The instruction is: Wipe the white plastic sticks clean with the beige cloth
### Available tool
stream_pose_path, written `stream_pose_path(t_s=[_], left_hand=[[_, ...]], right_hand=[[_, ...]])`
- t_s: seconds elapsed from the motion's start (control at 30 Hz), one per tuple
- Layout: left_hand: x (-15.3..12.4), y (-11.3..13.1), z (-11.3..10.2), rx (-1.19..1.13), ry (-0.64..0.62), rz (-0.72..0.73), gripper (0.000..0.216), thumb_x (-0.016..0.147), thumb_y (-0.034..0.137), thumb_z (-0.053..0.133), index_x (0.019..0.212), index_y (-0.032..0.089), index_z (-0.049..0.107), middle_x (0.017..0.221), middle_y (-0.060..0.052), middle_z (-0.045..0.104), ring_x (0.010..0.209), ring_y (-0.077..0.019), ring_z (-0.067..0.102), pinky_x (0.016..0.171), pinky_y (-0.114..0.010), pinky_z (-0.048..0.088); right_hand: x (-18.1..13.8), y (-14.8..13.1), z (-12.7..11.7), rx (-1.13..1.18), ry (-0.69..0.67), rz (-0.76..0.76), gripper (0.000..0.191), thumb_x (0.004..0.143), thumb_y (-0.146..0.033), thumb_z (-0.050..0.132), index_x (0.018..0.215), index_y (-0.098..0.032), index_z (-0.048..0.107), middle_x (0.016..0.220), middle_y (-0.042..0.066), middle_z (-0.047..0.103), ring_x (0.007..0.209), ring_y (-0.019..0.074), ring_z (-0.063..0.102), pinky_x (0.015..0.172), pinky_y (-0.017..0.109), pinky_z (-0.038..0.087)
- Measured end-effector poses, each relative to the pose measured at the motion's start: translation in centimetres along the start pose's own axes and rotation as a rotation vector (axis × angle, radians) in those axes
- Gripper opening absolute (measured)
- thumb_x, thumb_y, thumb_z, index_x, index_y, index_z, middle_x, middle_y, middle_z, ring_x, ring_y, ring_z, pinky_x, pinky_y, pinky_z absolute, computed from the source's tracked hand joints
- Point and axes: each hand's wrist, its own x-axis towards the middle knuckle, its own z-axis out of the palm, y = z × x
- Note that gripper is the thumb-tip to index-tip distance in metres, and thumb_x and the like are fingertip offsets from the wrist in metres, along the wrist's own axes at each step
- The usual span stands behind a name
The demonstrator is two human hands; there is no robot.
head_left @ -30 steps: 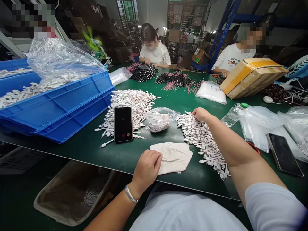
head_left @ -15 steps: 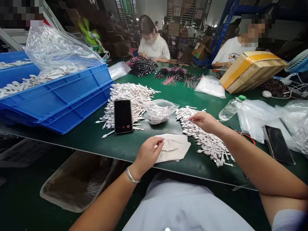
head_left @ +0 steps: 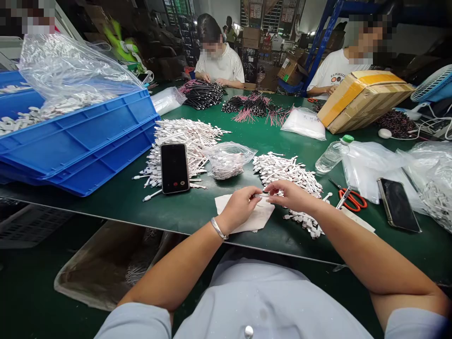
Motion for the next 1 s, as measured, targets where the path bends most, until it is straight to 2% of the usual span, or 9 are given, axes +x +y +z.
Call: stream_pose_path(t_s=[0.07, 0.13, 0.27, 0.47, 0.57, 0.7, 0.8, 0.9, 1.0], left_hand=[[-0.3, 0.1, -0.2, -0.043, 0.035, -0.035, 0.018, 0.083, 0.024, 0.054, 0.095, 0.016, 0.065, 0.084, -0.005, 0.066, 0.076, -0.0163, 0.057, 0.071, -0.027, 0.044], [-0.6, 0.2, -0.3, -0.106, 0.043, -0.062, 0.019, 0.082, 0.026, 0.056, 0.094, 0.016, 0.066, 0.082, -0.005, 0.065, 0.074, -0.0157, 0.056, 0.069, -0.027, 0.043], [-1.1, 0.9, -0.4, -0.296, 0.031, -0.123, 0.022, 0.080, 0.033, 0.060, 0.092, 0.015, 0.066, 0.079, -0.004, 0.064, 0.071, -0.0141, 0.055, 0.066, -0.025, 0.043], [-1.2, 2.4, -0.6, -0.592, -0.018, -0.302, 0.032, 0.079, 0.044, 0.060, 0.073, 0.013, 0.061, 0.065, -0.001, 0.060, 0.057, -0.0093, 0.050, 0.057, -0.022, 0.040], [-1.5, 2.6, -0.4, -0.690, 0.030, -0.353, 0.033, 0.076, 0.046, 0.063, 0.074, 0.013, 0.060, 0.062, 0.001, 0.057, 0.055, -0.0077, 0.047, 0.055, -0.021, 0.038], [-2.6, 2.3, -0.2, -0.748, 0.135, -0.402, 0.032, 0.074, 0.045, 0.065, 0.079, 0.013, 0.061, 0.062, 0.002, 0.055, 0.056, -0.0073, 0.046, 0.055, -0.020, 0.037], [-3.8, 1.7, -0.8, -0.871, 0.187, -0.477, 0.031, 0.075, 0.044, 0.065, 0.072, 0.015, 0.056, 0.059, 0.004, 0.049, 0.052, -0.0056, 0.041, 0.051, -0.019, 0.034], [-4.8, 1.3, -1.6, -1.071, 0.158, -0.592, 0.033, 0.078, 0.044, 0.061, 0.067, 0.016, 0.047, 0.061, 0.004, 0.048, 0.051, -0.0054, 0.043, 0.049, -0.018, 0.035], [-5.4, 1.2, -2.3, -1.206, 0.108, -0.713, 0.027, 0.080, 0.040, 0.059, 0.072, 0.017, 0.046, 0.068, 0.001, 0.053, 0.055, -0.0075, 0.051, 0.051, -0.020, 0.041]], right_hand=[[-0.6, 0.0, 0.0, -0.157, 0.085, -0.071, 0.018, 0.081, -0.018, 0.070, 0.099, -0.017, 0.065, 0.086, 0.002, 0.063, 0.082, 0.0192, 0.056, 0.076, 0.028, 0.038], [-1.3, 0.0, 0.2, -0.281, 0.148, -0.113, 0.010, 0.085, -0.017, 0.067, 0.095, -0.018, 0.066, 0.085, 0.003, 0.064, 0.082, 0.0199, 0.056, 0.078, 0.030, 0.036], [-2.6, -0.7, 0.7, -0.355, 0.228, -0.145, 0.012, 0.093, -0.021, 0.056, 0.090, -0.017, 0.066, 0.085, 0.006, 0.063, 0.082, 0.0215, 0.053, 0.080, 0.033, 0.034], [-3.8, -2.9, 0.5, -0.037, 0.217, 0.006, 0.029, 0.096, -0.036, 0.041, 0.079, -0.018, 0.056, 0.078, 0.004, 0.057, 0.073, 0.0191, 0.051, 0.068, 0.028, 0.037], [-4.3, -4.1, 1.3, 0.077, 0.188, 0.034, 0.028, 0.095, -0.036, 0.042, 0.076, -0.018, 0.053, 0.074, 0.002, 0.055, 0.069, 0.0176, 0.050, 0.064, 0.027, 0.038], [-5.3, -5.1, 3.8, 0.104, 0.175, -0.033, 0.020, 0.096, -0.026, 0.043, 0.082, -0.018, 0.055, 0.079, 0.003, 0.056, 0.075, 0.0179, 0.052, 0.069, 0.028, 0.041], [-6.1, -4.8, 5.2, -0.094, 0.130, -0.053, 0.007, 0.094, -0.022, 0.052, 0.091, -0.018, 0.056, 0.086, 0.005, 0.057, 0.084, 0.0222, 0.052, 0.076, 0.033, 0.043], [-6.4, -3.6, 5.7, -0.450, 0.174, 0.090, 0.011, 0.087, -0.023, 0.065, 0.090, -0.017, 0.056, 0.087, 0.009, 0.055, 0.085, 0.0286, 0.050, 0.075, 0.039, 0.044], [-6.3, -2.3, 6.0, -0.631, 0.223, 0.142, 0.005, 0.088, -0.017, 0.058, 0.086, -0.017, 0.054, 0.085, 0.011, 0.054, 0.082, 0.0292, 0.050, 0.072, 0.039, 0.044]])
